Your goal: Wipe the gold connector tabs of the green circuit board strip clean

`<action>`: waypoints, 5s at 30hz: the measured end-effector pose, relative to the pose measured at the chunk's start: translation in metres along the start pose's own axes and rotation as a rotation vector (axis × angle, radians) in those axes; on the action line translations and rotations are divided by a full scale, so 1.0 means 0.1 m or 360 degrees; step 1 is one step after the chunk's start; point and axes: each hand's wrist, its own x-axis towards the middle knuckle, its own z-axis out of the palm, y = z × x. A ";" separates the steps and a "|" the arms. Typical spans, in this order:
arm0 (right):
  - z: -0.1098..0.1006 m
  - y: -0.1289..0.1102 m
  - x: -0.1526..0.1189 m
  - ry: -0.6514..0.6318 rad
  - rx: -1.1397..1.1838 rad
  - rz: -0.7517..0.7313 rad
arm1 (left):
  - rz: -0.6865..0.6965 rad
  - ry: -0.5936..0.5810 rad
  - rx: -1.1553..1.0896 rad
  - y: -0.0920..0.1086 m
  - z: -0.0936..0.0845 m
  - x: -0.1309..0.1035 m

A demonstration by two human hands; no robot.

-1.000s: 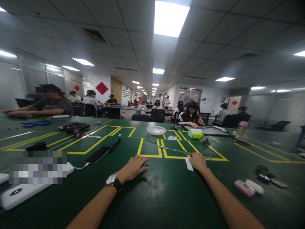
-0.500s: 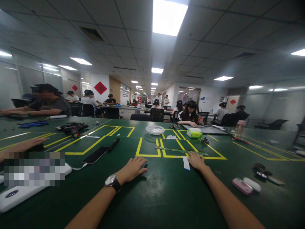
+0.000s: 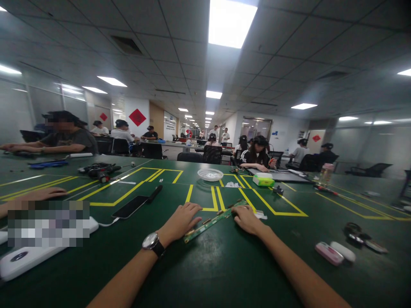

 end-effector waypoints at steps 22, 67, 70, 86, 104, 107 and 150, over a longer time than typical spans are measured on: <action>-0.10 0.30 -0.06 0.0096 -0.0338 0.0910 | -0.0191 -0.0599 -0.0103 -0.16 0.14 -0.11; -0.02 -1.05 -0.19 -0.0026 0.0641 -0.1009 | -0.0197 -0.0677 -0.0058 -0.19 0.20 -0.11; 0.03 -1.02 -0.17 0.0016 0.0687 -0.0987 | -0.0193 -0.0676 -0.0051 -0.19 0.20 -0.11; 0.11 -0.90 -0.07 0.0084 0.0502 -0.0974 | -0.0222 -0.0741 -0.0047 -0.16 0.19 -0.09; 0.02 -0.95 -0.07 0.0155 0.0374 -0.1060 | -0.0233 -0.0719 -0.0116 -0.19 0.24 -0.09; 0.01 -0.99 -0.03 0.0093 0.0382 -0.1115 | -0.0220 -0.0695 -0.0109 -0.19 0.23 -0.09; 0.22 0.73 -0.04 0.0049 -0.0393 0.0861 | -0.0096 -0.0629 -0.0051 -0.06 0.17 -0.10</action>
